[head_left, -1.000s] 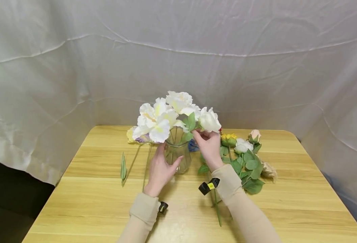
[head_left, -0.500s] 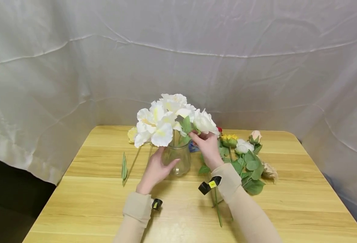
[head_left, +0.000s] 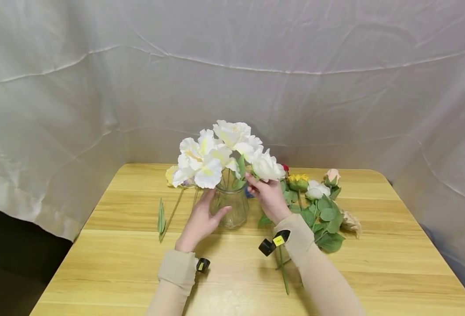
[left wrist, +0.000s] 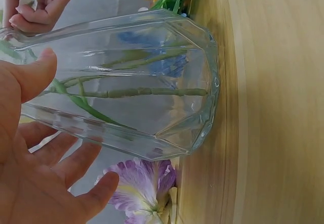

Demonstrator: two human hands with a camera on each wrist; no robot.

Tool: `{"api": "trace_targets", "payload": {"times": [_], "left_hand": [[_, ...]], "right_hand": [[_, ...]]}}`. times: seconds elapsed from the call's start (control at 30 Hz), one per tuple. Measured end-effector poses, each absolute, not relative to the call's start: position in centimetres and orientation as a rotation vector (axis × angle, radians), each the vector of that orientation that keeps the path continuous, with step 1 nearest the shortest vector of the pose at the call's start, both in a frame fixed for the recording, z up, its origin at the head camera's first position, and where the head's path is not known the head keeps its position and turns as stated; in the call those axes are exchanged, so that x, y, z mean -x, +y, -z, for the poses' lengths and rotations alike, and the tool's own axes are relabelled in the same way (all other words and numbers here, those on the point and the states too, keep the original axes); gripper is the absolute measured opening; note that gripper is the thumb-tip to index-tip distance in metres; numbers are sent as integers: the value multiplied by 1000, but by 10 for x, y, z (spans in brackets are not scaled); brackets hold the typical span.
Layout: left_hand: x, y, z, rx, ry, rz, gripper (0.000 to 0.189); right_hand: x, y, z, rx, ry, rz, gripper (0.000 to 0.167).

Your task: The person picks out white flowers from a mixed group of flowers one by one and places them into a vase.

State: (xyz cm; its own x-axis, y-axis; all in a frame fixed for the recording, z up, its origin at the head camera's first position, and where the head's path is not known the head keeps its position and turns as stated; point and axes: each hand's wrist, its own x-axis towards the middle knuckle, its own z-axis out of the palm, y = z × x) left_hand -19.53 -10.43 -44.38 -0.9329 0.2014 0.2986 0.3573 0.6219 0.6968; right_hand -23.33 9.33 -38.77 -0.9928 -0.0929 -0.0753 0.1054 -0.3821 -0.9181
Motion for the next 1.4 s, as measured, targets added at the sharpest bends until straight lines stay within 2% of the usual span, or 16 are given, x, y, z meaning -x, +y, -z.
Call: {"api": "trace_targets", "payload": {"times": [0.3, 0.47, 0.67, 0.97, 1.07, 1.27, 1.4], "left_hand": [[196, -104, 444, 480, -2631, 1180, 84], [196, -103, 444, 461, -2637, 1221, 81], [195, -102, 446, 440, -2606, 1258, 67], [197, -100, 448, 362, -2532, 1274, 67], [196, -101, 447, 314, -2494, 1255, 62], [192, -100, 445, 189, -2406, 1256, 48], [189, -97, 442, 185, -2349, 1214, 34]], "right_hand": [[231, 97, 394, 77, 1565, 2576, 25], [232, 96, 395, 54, 1546, 2579, 23], [228, 97, 397, 111, 1510, 2541, 24], [221, 97, 404, 241, 1523, 2442, 17], [218, 98, 404, 269, 1534, 2408, 18], [212, 107, 404, 279, 1661, 2304, 32], [210, 117, 404, 262, 1815, 2232, 24]]}}
